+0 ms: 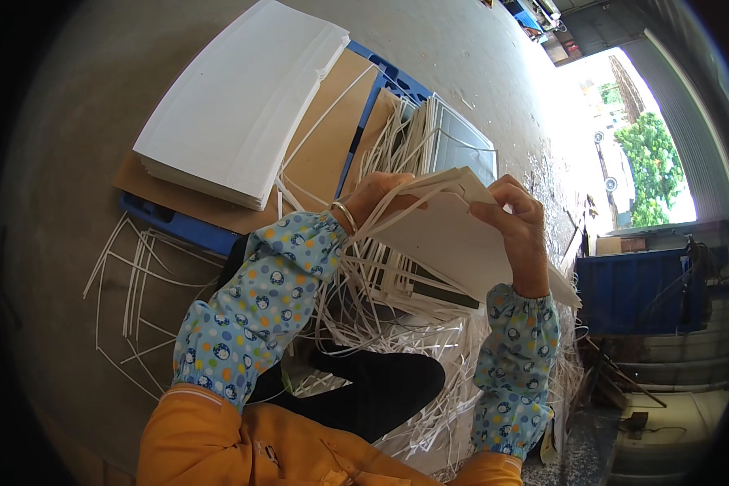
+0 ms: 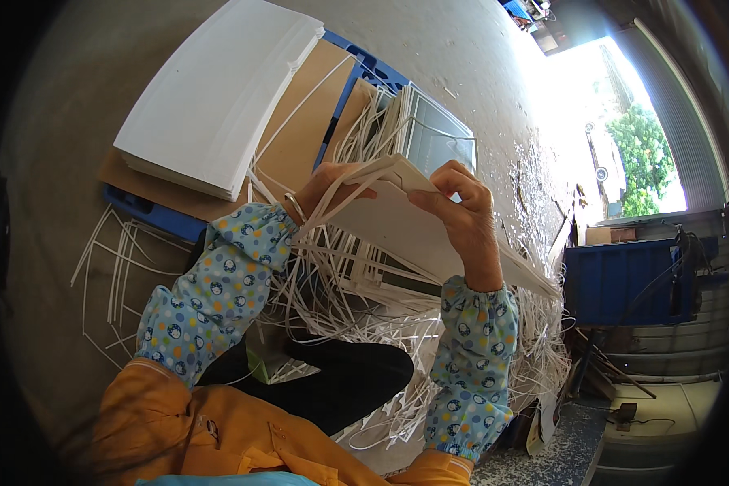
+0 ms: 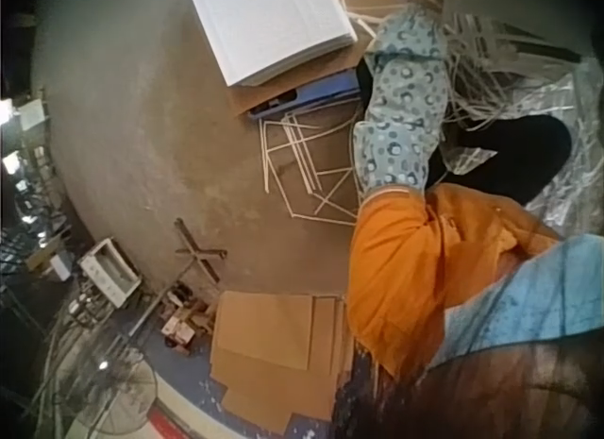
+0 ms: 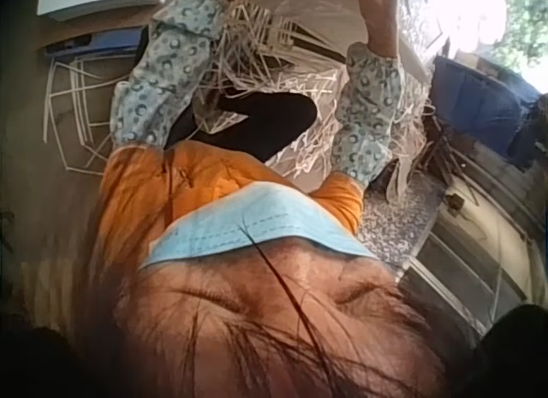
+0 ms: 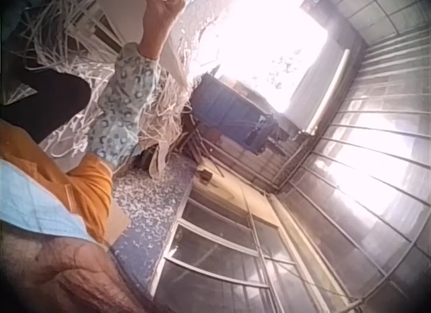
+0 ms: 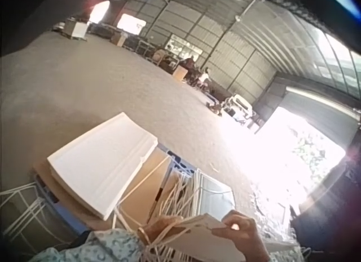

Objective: Organizing and stacking white and printed paper sheets on a pallet in a warehouse.

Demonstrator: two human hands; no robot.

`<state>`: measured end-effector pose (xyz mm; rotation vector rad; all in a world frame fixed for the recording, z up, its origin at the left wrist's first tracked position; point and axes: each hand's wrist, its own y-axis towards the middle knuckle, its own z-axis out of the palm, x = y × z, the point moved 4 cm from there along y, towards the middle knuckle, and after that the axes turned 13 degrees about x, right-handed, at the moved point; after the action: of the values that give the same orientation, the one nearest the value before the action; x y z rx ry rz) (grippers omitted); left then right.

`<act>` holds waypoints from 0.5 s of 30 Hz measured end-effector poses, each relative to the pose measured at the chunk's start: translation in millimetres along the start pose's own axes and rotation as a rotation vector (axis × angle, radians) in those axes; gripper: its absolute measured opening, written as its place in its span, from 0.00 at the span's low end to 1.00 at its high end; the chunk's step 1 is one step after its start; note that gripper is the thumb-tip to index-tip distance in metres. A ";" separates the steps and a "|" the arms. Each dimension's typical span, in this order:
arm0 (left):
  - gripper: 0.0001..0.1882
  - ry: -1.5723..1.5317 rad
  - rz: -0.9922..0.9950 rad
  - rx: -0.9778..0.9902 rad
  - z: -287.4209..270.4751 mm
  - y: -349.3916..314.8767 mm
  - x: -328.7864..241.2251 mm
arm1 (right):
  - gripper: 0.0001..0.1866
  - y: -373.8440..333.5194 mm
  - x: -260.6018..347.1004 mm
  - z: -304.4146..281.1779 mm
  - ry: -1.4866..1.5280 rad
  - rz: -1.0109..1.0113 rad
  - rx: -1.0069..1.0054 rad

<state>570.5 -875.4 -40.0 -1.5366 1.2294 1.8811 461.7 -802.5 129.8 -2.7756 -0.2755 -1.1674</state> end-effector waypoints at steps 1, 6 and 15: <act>0.17 -0.001 0.027 -0.023 -0.3 -0.8 -0.9 | 0.04 -0.1 1.5 2.0 0.001 0.001 0.001; 0.17 -0.210 0.087 -0.037 2.1 1.3 18.1 | 0.04 -4.2 2.8 7.0 0.312 0.105 -0.029; 0.09 -0.017 0.086 -0.107 -6.4 0.0 17.3 | 0.04 -23.0 2.2 -33.5 0.515 -0.100 -0.363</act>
<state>568.9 -884.3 -56.1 -1.5410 1.2240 2.0409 435.0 -785.7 155.6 -2.6216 -0.1610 -2.0780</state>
